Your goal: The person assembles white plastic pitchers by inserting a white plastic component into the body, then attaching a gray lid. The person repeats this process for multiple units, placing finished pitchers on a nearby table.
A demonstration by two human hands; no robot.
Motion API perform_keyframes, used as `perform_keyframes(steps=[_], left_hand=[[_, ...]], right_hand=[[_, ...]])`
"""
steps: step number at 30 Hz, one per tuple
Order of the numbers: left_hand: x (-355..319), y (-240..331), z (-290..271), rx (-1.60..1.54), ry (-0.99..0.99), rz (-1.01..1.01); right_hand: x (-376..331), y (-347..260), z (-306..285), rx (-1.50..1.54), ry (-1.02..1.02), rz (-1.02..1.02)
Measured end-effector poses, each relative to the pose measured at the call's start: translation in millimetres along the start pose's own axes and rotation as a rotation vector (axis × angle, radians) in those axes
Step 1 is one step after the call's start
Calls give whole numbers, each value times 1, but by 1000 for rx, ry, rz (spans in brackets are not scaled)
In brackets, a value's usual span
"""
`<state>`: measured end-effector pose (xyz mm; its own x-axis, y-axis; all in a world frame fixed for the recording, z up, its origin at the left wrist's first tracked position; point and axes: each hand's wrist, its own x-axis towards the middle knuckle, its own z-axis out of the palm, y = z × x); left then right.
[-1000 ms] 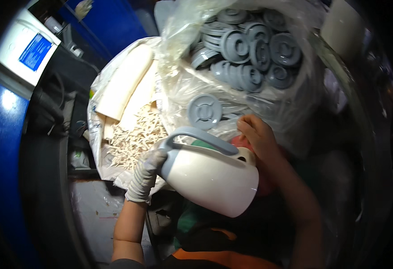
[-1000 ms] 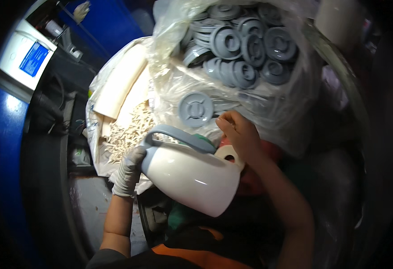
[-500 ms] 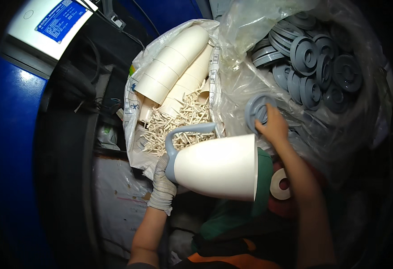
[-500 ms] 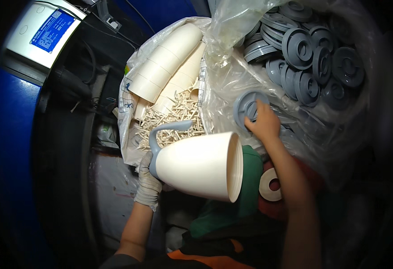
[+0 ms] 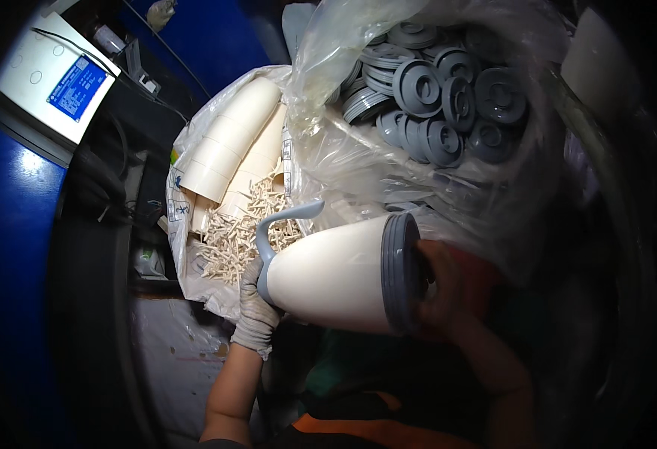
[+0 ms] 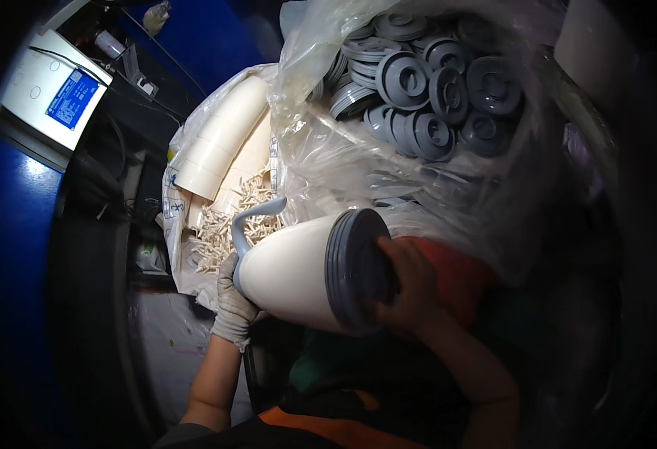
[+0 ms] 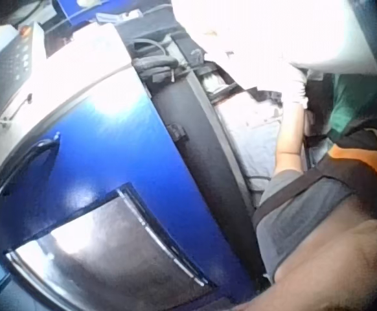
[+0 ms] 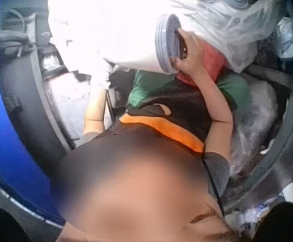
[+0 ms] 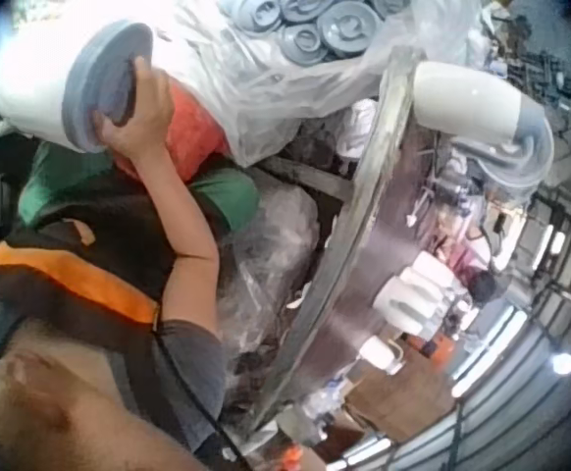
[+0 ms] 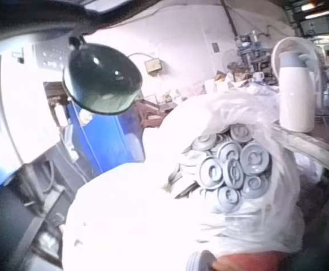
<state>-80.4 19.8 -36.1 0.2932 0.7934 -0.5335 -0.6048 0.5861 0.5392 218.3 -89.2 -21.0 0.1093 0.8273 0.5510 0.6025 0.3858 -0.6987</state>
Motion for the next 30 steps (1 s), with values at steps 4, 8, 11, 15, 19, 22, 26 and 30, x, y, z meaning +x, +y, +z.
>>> perform_keyframes(steps=[4,8,11,15,19,22,26,30], left_hand=[[-12,-1,5,43,-66,-33],[-29,-5,22,25,-151,-46],[-40,-15,33,54,-158,93],[-43,-15,26,218,-168,394],[-52,-21,36,224,-234,422],[-68,-32,58,337,-361,479],[-73,-36,78,473,-459,395],[-48,-14,64,565,-553,482]], right_hand=[[-3,-21,-26,-72,-95,-128],[-10,-38,-42,-72,-74,-113],[-20,-50,-41,26,-63,193],[-33,-51,-42,230,-78,612],[-37,-75,-51,195,4,642],[-56,-49,-41,91,112,652],[-135,32,-18,-73,168,340],[-73,-57,-98,248,255,804]])
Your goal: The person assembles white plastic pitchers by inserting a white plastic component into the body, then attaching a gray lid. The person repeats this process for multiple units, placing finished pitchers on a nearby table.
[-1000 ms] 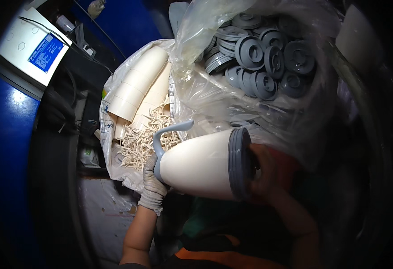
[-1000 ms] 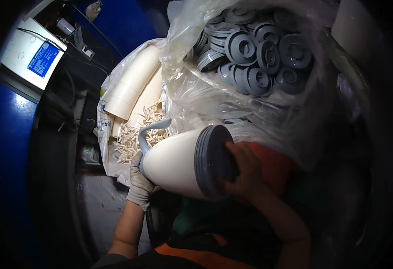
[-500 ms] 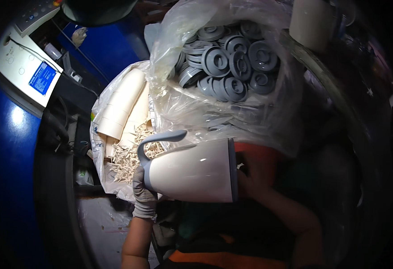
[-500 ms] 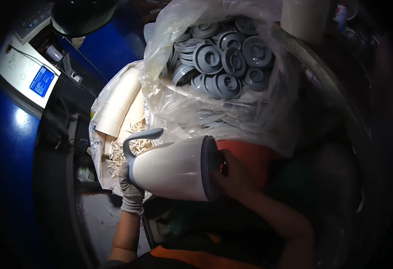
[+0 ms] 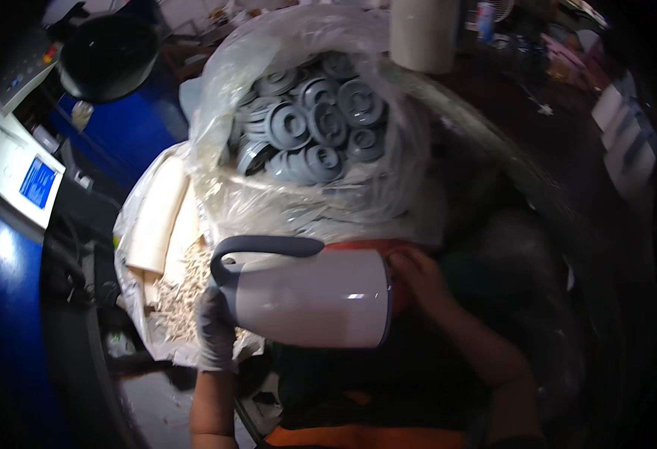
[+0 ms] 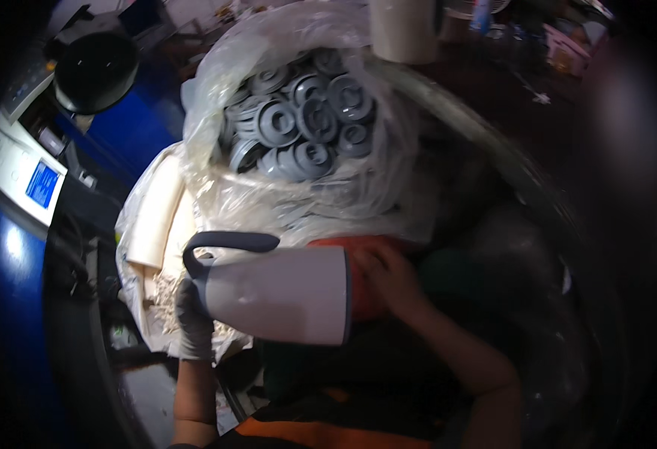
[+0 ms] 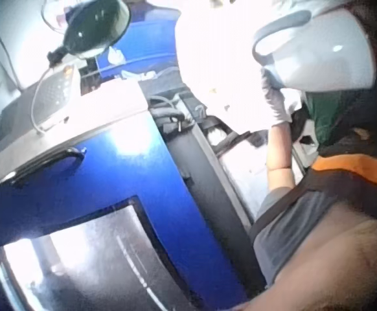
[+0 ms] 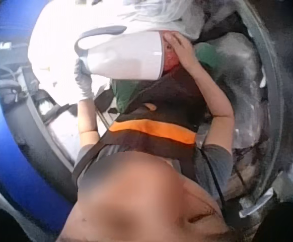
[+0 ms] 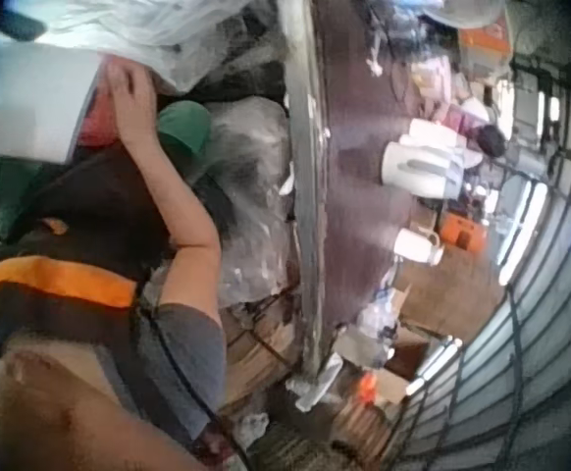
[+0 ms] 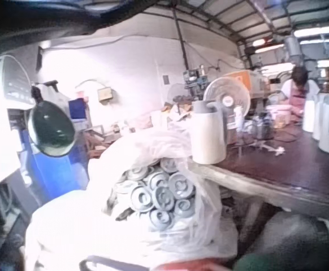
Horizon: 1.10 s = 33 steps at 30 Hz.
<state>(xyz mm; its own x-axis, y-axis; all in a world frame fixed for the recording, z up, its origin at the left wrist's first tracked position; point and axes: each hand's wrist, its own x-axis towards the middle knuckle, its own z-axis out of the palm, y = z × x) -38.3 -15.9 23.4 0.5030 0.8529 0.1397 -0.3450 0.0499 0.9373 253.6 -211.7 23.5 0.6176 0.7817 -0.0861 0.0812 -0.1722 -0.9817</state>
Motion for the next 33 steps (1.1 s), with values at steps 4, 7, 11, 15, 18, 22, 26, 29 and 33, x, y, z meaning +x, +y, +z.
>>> perform_keyframes(steps=[4,7,11,15,18,22,26,29,33], left_hand=[[16,22,55,205,-167,-154],[27,26,104,350,-591,179],[54,23,122,335,-207,267],[58,-6,115,365,-293,127],[40,-31,107,302,-364,-195],[23,-46,128,224,-465,-351],[29,-55,120,301,-422,-360],[35,-60,115,303,-416,-359],[39,-72,95,272,-363,-448]], right_hand=[[-30,-68,-17,-9,-230,-85],[-52,-79,-14,50,-510,-101],[-85,-108,-62,-142,-84,-241],[-102,-140,-177,369,437,-889],[-108,-167,-246,120,1087,-897],[-132,-145,-339,-178,1253,-832],[-127,-106,-400,-111,1345,-785],[-110,-96,-439,-65,1265,-729],[-68,-96,-455,-159,1160,-339]])
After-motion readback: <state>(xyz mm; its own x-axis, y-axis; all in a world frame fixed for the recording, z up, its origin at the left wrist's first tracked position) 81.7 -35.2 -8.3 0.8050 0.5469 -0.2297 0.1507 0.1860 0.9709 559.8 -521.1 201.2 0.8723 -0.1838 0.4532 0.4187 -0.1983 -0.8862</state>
